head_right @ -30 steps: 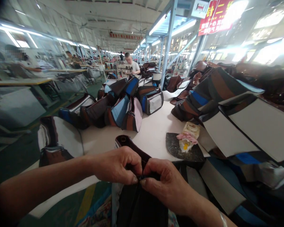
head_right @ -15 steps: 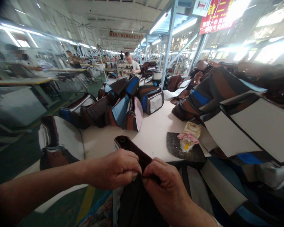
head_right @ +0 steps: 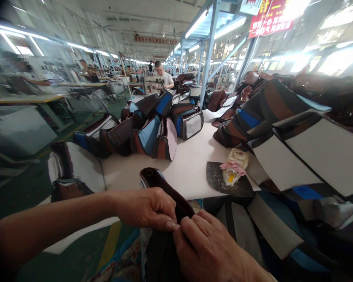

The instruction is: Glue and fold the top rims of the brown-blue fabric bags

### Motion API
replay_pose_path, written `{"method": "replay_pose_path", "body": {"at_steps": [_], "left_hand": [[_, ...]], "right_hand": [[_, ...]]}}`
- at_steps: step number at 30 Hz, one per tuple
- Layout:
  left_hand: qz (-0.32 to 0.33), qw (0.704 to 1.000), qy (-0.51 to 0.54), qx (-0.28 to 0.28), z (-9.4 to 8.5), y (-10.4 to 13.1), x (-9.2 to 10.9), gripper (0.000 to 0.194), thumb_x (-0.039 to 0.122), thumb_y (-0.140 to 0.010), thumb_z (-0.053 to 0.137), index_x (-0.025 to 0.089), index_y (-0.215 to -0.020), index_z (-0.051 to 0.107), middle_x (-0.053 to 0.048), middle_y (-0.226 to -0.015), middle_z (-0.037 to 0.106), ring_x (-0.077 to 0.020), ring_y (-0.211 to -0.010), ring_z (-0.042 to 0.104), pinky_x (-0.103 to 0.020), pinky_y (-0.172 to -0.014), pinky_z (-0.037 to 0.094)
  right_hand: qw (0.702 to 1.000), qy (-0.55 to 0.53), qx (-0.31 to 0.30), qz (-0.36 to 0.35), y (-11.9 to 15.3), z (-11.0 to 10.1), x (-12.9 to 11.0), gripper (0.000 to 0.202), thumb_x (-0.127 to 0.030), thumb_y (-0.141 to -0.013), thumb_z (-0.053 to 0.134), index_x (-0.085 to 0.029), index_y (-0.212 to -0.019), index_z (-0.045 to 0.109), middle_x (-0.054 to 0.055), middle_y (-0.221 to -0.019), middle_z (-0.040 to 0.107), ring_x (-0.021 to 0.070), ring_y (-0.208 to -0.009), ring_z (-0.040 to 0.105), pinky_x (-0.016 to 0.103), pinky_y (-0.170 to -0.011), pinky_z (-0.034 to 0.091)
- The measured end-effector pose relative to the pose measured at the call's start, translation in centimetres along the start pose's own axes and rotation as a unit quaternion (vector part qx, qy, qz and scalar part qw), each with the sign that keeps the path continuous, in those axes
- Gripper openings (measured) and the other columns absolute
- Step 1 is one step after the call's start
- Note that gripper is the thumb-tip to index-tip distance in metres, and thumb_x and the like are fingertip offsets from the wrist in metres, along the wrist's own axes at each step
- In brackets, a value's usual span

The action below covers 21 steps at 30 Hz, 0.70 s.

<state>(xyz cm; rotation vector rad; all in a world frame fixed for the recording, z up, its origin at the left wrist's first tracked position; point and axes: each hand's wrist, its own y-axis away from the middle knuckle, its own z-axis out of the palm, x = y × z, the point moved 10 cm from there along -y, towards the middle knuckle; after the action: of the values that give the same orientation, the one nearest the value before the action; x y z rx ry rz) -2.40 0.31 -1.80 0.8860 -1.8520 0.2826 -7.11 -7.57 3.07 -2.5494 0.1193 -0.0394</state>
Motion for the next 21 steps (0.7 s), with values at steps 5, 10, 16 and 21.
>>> {"method": "replay_pose_path", "body": {"at_steps": [5,10,16,21], "left_hand": [[0.058,0.992,-0.073,0.088,0.0,0.4,2.0,0.008,0.017,-0.079,0.062,0.015,-0.077,0.070,0.000,-0.074,0.060,-0.0125,-0.069,0.057,-0.020,-0.063,0.043],[0.114,0.963,-0.189,0.155,0.1,0.8,4.7,0.012,0.009,-0.070,0.058,0.015,-0.072,0.069,-0.003,-0.071,0.063,-0.0149,-0.067,0.057,-0.024,-0.061,0.042],[0.139,0.938,-0.283,0.143,0.5,0.9,6.8,0.015,0.007,-0.070,0.058,0.016,-0.076,0.068,-0.002,-0.071,0.064,-0.0173,-0.070,0.060,-0.031,-0.069,0.042],[0.137,0.938,-0.286,0.141,-0.1,0.9,6.7,0.012,0.007,-0.070,0.058,0.018,-0.070,0.061,-0.001,-0.072,0.064,-0.0173,-0.072,0.059,-0.033,-0.074,0.042]], "right_hand": [[0.940,-0.261,-0.004,0.221,2.2,-0.2,4.7,0.022,-0.022,-0.101,0.041,-0.019,-0.108,0.061,0.005,-0.082,0.068,0.0155,-0.072,0.064,0.027,-0.065,0.050],[0.867,-0.342,-0.145,0.334,2.3,1.8,7.2,0.022,-0.030,-0.098,0.051,-0.020,-0.084,0.064,0.000,-0.075,0.063,0.0132,-0.069,0.057,0.025,-0.063,0.043],[0.837,-0.375,-0.280,0.284,0.9,1.8,6.4,0.012,-0.023,-0.089,0.062,-0.020,-0.079,0.067,-0.003,-0.073,0.062,0.0116,-0.068,0.055,0.024,-0.062,0.039],[0.919,-0.210,-0.233,0.237,-0.2,0.7,4.7,0.006,-0.014,-0.080,0.059,-0.018,-0.076,0.059,0.000,-0.075,0.061,0.0132,-0.064,0.048,0.028,-0.058,0.031]]}}
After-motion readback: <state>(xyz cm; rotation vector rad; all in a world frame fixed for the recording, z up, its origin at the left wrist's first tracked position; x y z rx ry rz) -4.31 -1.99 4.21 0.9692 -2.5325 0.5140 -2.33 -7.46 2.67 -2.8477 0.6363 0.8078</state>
